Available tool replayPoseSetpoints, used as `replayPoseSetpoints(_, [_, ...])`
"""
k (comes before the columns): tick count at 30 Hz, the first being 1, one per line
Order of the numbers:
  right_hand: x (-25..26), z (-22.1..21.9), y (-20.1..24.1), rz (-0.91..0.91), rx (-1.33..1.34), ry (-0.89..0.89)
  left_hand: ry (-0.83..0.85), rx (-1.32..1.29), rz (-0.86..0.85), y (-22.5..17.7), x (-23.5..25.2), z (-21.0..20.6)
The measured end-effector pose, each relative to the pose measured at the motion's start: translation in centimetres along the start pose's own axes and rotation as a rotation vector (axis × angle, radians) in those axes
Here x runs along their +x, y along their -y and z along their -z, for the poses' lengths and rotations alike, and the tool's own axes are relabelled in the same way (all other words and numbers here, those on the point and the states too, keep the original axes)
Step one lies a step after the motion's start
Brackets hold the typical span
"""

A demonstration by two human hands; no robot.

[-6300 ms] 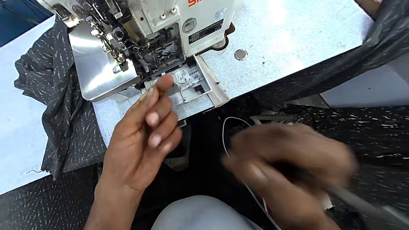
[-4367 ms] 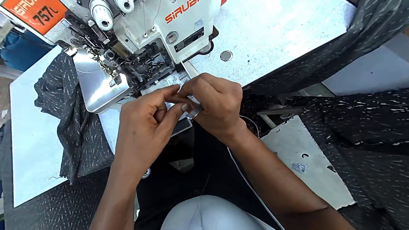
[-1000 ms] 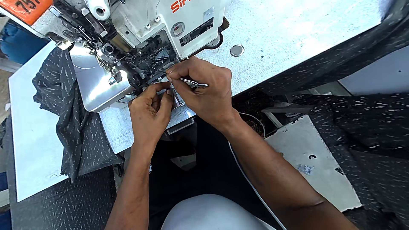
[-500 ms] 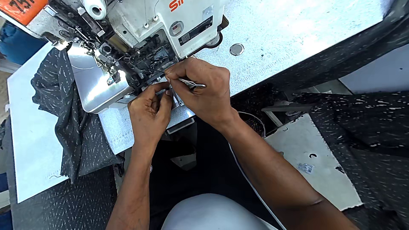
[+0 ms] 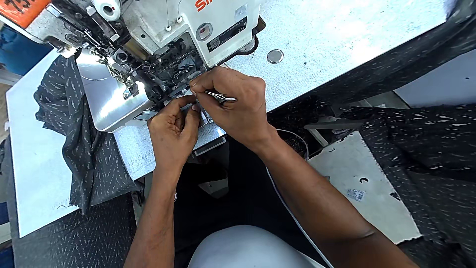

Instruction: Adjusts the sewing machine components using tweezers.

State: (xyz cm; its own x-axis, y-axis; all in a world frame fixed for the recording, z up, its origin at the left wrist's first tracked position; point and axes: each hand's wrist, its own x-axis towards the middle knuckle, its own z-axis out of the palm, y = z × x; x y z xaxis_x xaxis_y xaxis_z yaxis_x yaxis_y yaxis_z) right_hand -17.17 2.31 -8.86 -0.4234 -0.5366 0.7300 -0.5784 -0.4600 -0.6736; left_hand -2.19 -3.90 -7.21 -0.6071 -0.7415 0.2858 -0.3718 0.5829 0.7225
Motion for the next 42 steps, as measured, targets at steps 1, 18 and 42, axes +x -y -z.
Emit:
replayPoseSetpoints(1, [0.0,0.0,0.0,0.000,0.003,0.003,-0.001,0.000,0.000,0.0,0.0,0.0])
replayPoseSetpoints(18, [-0.1,0.3,0.2,0.012,0.074,-0.050,0.025,-0.070,0.041,0.0,0.1,0.2])
replayPoseSetpoints(42, [-0.6,0.4,0.3,0.010,0.021,-0.056,-0.141,-0.091,-0.130,1.2,-0.7,0.0])
